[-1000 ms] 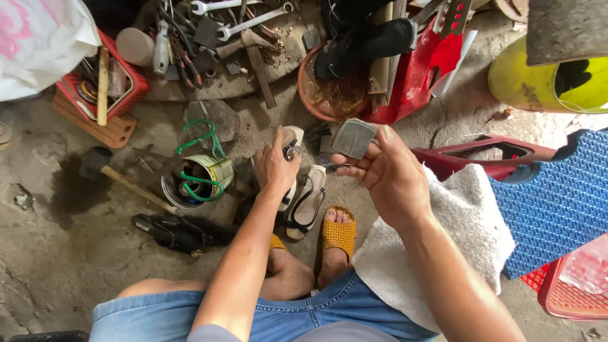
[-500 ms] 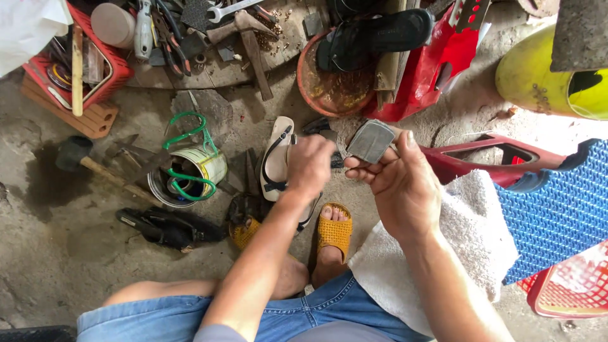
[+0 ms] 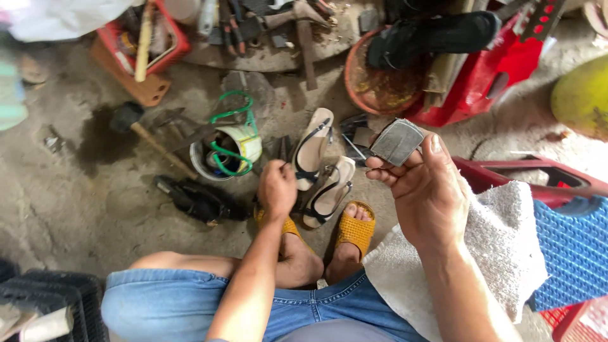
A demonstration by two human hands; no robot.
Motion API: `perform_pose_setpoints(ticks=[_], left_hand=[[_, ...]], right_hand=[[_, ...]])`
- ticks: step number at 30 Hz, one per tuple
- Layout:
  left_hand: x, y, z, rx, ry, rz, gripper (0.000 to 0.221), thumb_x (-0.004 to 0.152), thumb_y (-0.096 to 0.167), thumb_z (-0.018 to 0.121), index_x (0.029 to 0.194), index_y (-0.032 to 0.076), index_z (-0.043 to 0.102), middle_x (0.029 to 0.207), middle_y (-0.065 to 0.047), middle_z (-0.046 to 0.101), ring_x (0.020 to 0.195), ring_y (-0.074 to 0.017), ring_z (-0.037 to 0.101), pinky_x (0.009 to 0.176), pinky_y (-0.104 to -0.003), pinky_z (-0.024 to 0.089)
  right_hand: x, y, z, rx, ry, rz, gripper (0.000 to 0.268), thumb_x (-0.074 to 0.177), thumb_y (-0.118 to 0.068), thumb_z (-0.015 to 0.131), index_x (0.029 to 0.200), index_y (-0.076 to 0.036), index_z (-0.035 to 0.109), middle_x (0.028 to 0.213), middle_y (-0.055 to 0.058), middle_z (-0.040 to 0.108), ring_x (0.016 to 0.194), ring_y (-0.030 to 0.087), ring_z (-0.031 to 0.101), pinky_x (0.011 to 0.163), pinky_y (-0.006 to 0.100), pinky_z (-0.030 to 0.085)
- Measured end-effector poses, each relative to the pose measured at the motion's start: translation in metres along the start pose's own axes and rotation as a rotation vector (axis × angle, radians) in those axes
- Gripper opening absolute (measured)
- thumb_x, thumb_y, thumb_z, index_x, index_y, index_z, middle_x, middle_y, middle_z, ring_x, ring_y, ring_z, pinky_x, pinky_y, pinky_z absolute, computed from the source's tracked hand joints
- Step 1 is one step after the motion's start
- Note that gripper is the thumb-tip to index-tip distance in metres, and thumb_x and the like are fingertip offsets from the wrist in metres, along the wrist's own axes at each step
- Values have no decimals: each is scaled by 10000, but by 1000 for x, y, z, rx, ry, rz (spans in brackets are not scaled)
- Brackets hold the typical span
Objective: Repairing a shoe by attaching a new heel tip and trimming it to size using shears.
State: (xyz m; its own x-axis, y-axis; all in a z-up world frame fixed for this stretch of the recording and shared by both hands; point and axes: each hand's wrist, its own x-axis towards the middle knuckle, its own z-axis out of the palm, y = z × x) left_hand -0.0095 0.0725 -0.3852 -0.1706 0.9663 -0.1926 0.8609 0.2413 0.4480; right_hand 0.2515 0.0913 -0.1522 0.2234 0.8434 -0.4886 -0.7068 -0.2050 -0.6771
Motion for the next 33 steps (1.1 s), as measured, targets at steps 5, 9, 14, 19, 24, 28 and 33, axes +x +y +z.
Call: perform_pose_setpoints(ticks=[5, 9, 14, 19, 24, 28, 33], left_hand=[[-22, -43, -22, 199, -488, -346, 425, 937, 395, 574, 1248, 111, 626, 1240, -175, 666, 1220, -404, 617, 1024, -522, 491], [-31, -25, -25, 197, -609, -375, 702, 894, 487, 629, 1440, 67, 494, 1437, -193, 569, 1364, -395, 517, 1142, -514, 414], [-28, -34, -18, 202, -499, -370, 615, 819, 486, 766, 1286, 123, 599, 1279, -136, 687, 1250, -342, 639, 1023, -511, 525], [-28, -44, -8, 179, -466, -389, 690, 767, 535, 793, 1325, 205, 558, 1263, -92, 710, 1221, -336, 672, 978, -512, 548], [-36, 7, -77, 271, -616, -478, 540, 803, 359, 739, 1251, 72, 649, 1254, -192, 716, 1189, -414, 665, 979, -525, 527], [-51, -15, -93, 268, -675, -428, 530, 768, 349, 696, 1196, 43, 762, 1267, -179, 733, 1190, -416, 677, 969, -489, 560], [-65, -16, -127, -31, -689, -503, 394, 780, 282, 705, 912, -87, 744, 759, -206, 725, 514, -317, 651, 469, -385, 531]], right_hand=[[0, 18, 3, -15, -73, -4, 359, 1054, -417, 470, 1243, -159, 634, 1091, 165, 780, 931, 296, 790, 850, 418, 655], [-8, 6, 31, -81, -61, 39, 406, 1030, -455, 491, 1157, -119, 680, 1020, 150, 797, 863, 284, 799, 795, 409, 661], [-8, 16, 34, -72, 90, 51, 356, 984, -366, 613, 1149, -50, 607, 966, 212, 679, 789, 439, 759, 737, 512, 646], [-14, 13, 46, -76, 175, 3, 445, 958, -316, 711, 1215, 19, 568, 938, 225, 558, 705, 520, 723, 636, 527, 644], [-32, 20, 61, -318, -7, 89, 397, 966, -417, 596, 1125, -53, 599, 986, 173, 703, 782, 287, 750, 585, 300, 625], [-53, 27, 76, -326, 37, 52, 513, 929, -403, 638, 1256, -10, 607, 1057, 243, 694, 766, 311, 743, 540, 329, 637], [-90, 19, 90, -104, 74, 21, 331, 958, -273, 662, 1191, -40, 630, 993, 209, 707, 755, 356, 740, 588, 395, 648]])
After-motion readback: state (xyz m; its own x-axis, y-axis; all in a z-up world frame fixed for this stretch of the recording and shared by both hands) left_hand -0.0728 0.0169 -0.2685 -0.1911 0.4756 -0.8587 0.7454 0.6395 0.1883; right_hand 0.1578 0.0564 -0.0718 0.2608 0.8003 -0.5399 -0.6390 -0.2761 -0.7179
